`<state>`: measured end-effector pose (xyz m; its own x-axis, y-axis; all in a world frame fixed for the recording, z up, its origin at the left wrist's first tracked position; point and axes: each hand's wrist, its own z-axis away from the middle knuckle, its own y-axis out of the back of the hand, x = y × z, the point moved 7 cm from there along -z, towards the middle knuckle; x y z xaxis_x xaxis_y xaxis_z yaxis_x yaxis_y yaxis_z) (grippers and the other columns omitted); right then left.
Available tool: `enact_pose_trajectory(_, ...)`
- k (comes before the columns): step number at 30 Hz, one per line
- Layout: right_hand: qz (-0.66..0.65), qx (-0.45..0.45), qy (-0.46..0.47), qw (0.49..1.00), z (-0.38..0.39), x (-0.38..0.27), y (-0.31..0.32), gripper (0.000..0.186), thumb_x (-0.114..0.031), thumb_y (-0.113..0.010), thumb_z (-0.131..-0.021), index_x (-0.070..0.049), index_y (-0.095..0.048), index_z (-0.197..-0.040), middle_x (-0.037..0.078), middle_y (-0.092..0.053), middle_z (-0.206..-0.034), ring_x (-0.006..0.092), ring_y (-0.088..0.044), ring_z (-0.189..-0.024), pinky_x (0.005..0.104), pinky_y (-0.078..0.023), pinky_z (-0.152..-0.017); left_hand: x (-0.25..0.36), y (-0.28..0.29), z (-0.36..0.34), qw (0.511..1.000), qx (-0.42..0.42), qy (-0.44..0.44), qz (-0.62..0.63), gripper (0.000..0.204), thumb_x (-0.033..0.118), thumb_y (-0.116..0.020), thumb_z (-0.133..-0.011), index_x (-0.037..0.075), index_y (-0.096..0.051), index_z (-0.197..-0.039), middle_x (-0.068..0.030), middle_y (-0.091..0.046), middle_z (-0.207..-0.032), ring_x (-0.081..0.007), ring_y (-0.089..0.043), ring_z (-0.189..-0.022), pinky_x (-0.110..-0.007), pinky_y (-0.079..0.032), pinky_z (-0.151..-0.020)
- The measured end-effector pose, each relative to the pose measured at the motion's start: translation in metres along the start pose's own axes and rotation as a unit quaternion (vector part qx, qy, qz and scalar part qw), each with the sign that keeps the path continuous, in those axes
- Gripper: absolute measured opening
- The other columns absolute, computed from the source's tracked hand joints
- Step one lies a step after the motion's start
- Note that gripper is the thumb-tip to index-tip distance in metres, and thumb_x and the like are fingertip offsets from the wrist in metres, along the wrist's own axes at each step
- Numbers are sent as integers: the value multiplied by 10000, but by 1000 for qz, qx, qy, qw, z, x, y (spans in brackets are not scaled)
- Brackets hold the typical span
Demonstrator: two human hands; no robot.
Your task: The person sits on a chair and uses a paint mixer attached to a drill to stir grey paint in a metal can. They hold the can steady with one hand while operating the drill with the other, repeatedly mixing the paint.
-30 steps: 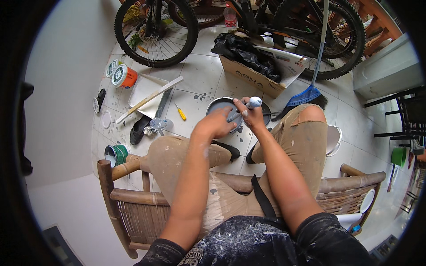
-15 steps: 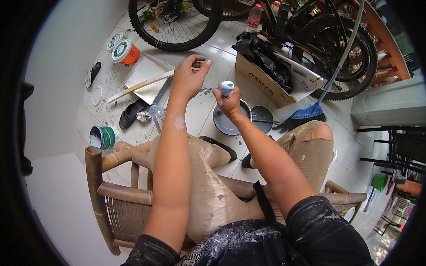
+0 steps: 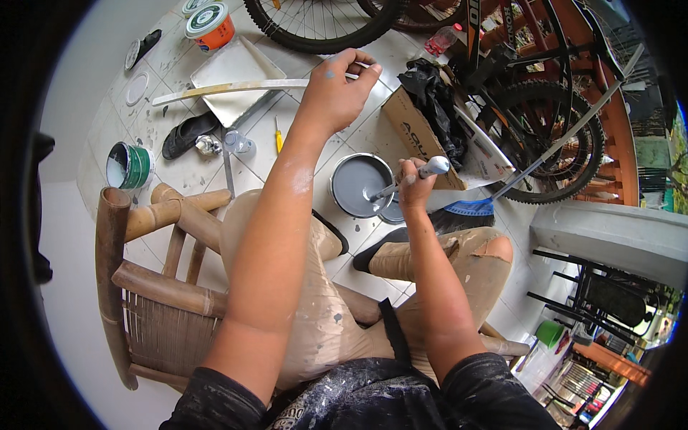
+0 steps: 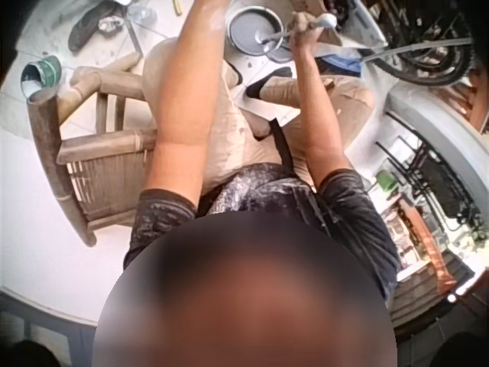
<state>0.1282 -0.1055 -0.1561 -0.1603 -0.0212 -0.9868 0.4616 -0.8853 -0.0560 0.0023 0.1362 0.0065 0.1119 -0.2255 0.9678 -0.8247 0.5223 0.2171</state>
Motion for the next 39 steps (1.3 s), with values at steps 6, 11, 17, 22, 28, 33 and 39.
enact_pose_trajectory(6, -129, -1, 44, 991, 37, 7, -69, 366, -37, -696, -833, -93, -418, -601, 6, -445, -577, 121, -385, -476, 309, -369, -479, -2, -4, -1, 1000, 2, -5, 27, 285, 305, -724, -975, 42, -745, -1083, -158, -799, -967, -321, -779, -890, -418, -602, -850)
enact_pose_trajectory(11, -31, -78, 146, 986, 13, -3, -108, 300, -56, -674, -874, -50, -488, -640, -1, -475, -597, 104, -449, -538, 295, -406, -533, -10, 7, -5, 1000, -8, 18, 6, 293, 301, -676, -1002, 49, -745, -1134, -123, -803, -1060, -285, -765, -958, -400, -588, -890)
enact_pose_trajectory(17, 217, -132, 257, 933, -5, -12, -91, 314, -52, -668, -852, -30, -449, -629, 15, -400, -565, 108, -376, -553, 331, -324, -521, -13, 23, -8, 999, 29, 38, 25, 292, 307, -666, -1005, 53, -744, -1127, -107, -800, -1041, -268, -753, -957, -395, -578, -886)
enact_pose_trajectory(22, 187, -48, 133, 972, -17, -5, -52, 302, -45, -633, -847, -34, -444, -611, -7, -378, -565, 110, -367, -531, 335, -318, -497, -12, 24, -9, 998, 42, 34, 36, 302, 317, -671, -1006, 50, -745, -1125, -83, -791, -985, -219, -732, -883, -367, -571, -838)
enact_pose_trajectory(28, -76, 88, -5, 993, 0, 6, -32, 197, -57, -635, -836, -24, -528, -673, 13, -452, -602, 128, -412, -472, 322, -362, -472, -9, 17, -10, 997, 43, 26, 63, 263, 293, -723, -961, 39, -753, -1022, -142, -805, -948, -313, -785, -867, -406, -614, -819)
enact_pose_trajectory(33, -137, 98, 84, 982, 4, 3, -39, 182, -78, -665, -820, -21, -547, -694, 27, -465, -617, 137, -411, -477, 317, -362, -479, -12, 18, -10, 998, 30, 30, 54, 312, 328, -720, -987, 39, -751, -1102, -84, -786, -936, -195, -737, -832, -345, -579, -783)
enact_pose_trajectory(39, 148, -55, 240, 958, 0, -16, -68, 320, -51, -663, -889, -39, -466, -637, 6, -432, -584, 125, -388, -514, 315, -346, -521, -20, 26, -9, 997, 31, 54, 39, 374, 378, -727, -955, 33, -749, -1097, -139, -798, -966, -285, -769, -871, -398, -601, -812)
